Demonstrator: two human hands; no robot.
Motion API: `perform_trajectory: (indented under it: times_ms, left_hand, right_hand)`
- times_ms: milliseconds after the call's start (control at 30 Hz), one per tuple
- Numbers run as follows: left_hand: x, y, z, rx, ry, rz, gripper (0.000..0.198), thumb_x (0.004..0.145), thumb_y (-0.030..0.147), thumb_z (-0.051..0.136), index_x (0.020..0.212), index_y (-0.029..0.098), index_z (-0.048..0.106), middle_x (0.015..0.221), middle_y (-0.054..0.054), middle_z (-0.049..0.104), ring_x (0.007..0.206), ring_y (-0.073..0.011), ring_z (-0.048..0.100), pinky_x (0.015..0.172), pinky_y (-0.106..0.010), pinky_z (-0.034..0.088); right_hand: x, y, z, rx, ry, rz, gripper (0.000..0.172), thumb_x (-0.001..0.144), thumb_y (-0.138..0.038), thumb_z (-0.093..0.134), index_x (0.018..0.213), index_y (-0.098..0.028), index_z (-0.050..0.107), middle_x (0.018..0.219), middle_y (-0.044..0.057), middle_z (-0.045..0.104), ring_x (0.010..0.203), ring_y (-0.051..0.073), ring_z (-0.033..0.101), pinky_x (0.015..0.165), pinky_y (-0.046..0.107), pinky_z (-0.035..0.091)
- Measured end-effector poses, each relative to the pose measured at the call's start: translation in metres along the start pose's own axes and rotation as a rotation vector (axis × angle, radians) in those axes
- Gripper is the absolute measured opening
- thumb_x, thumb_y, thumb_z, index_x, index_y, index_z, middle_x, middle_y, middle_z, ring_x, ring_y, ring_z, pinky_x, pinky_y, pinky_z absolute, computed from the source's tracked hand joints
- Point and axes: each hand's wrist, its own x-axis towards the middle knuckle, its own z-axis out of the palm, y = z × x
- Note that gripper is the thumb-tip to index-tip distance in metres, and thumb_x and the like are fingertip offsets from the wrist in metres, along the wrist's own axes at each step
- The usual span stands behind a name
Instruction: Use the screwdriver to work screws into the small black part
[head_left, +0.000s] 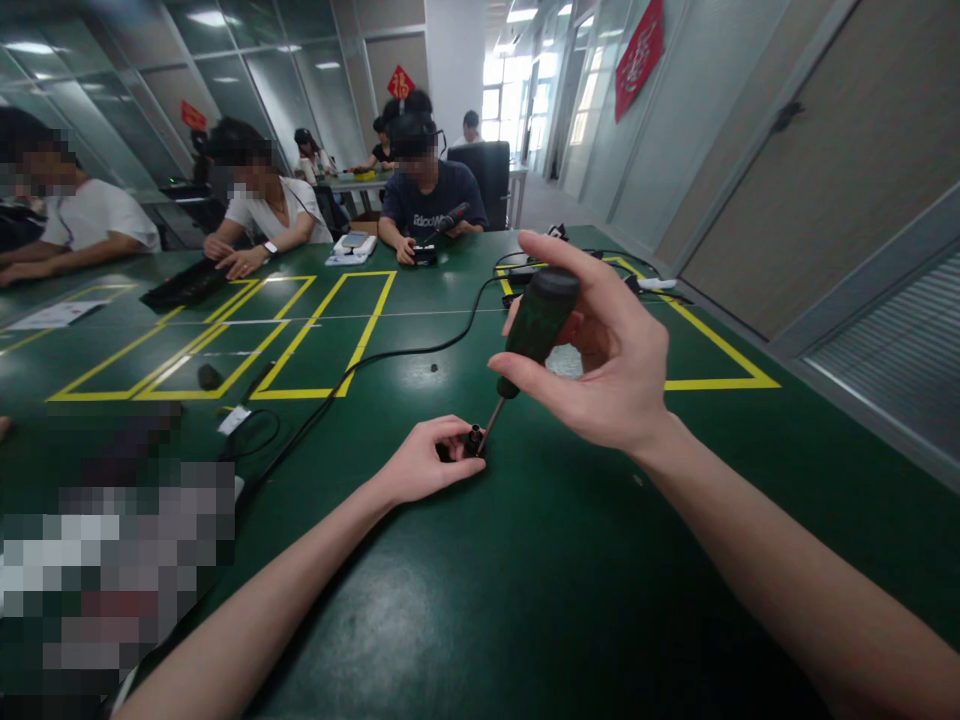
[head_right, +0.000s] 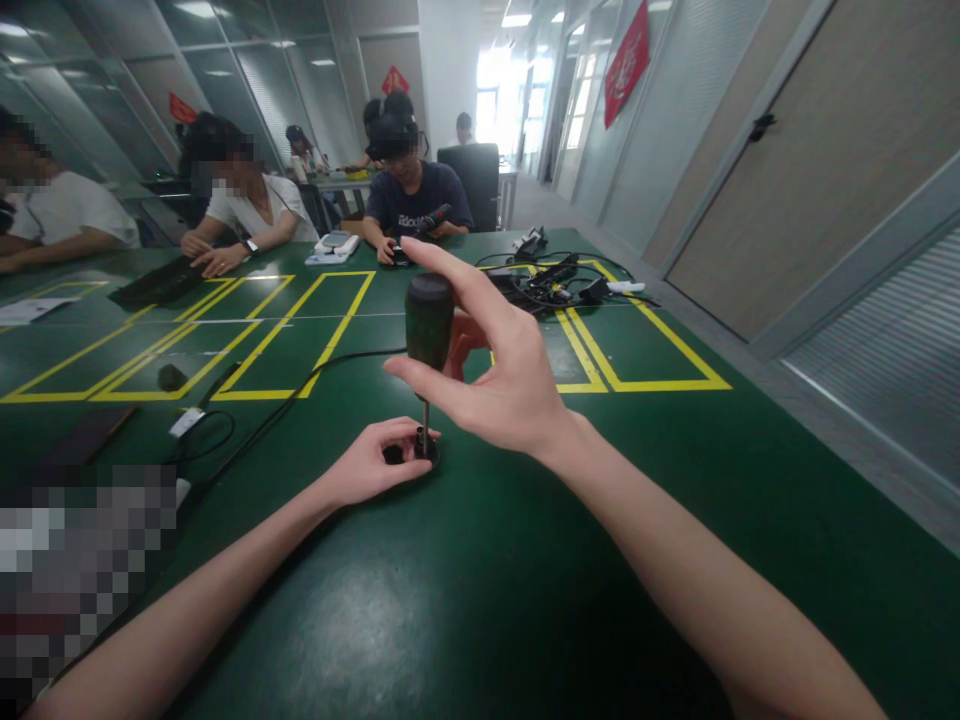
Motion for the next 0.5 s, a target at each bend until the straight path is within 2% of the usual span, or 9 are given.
perform_trajectory:
  times_ms: [133, 267, 367, 500]
  left_hand:
    - [0.0001, -0.0005, 0.0038, 0.025, 0.042, 0.026, 0.027, 0.089, 0.04, 0.079, 0.1, 0.015, 0.081, 0.091, -0.004, 0.068, 0.069, -0.0131, 0.058, 0.065, -0.026, 0.05]
    - [0.0002, -0.0004, 0.0032, 0.041, 0.025, 0.045, 0.026, 0.09, 0.041, 0.078, 0.095, 0.015, 0.08, 0.094, -0.005, 0.07, 0.067, -0.0121, 0.057, 0.064, -0.026, 0.049]
    - [0.0, -0.0011, 0.0024, 0.038, 0.021, 0.046, 0.027, 0.09, 0.041, 0.078, 0.097, 0.015, 0.08, 0.093, -0.005, 0.069, 0.067, -0.0117, 0.057, 0.064, -0.026, 0.049]
    - [-0.0003, -0.0023, 0.0022, 0.05, 0.029, 0.062, 0.024, 0.091, 0.039, 0.078, 0.096, 0.015, 0.08, 0.092, -0.004, 0.069, 0.069, -0.0127, 0.06, 0.067, -0.027, 0.05]
  right_hand:
    - [-0.0007, 0.0004, 0.0003, -0.048, 0.001, 0.02, 0.065, 0.083, -0.044, 0.088, 0.142, -0.038, 0.061, 0.135, 0.005, 0.073, 0.093, 0.025, 0.078, 0.068, 0.037, 0.071]
    - [-0.0003, 0.0008, -0.0006, -0.009, -0.023, -0.05, 0.057, 0.088, -0.035, 0.084, 0.139, -0.038, 0.061, 0.14, 0.005, 0.072, 0.094, 0.025, 0.078, 0.063, 0.036, 0.068]
    - [0.0003, 0.0003, -0.0021, -0.011, -0.065, -0.045, 0.054, 0.092, -0.032, 0.078, 0.142, -0.039, 0.06, 0.142, 0.004, 0.072, 0.099, 0.025, 0.078, 0.065, 0.036, 0.068]
    - [0.0018, -0.0017, -0.0029, -0.055, -0.091, -0.008, 0.065, 0.089, -0.037, 0.081, 0.15, -0.035, 0.058, 0.135, 0.005, 0.072, 0.096, 0.026, 0.077, 0.059, 0.034, 0.066]
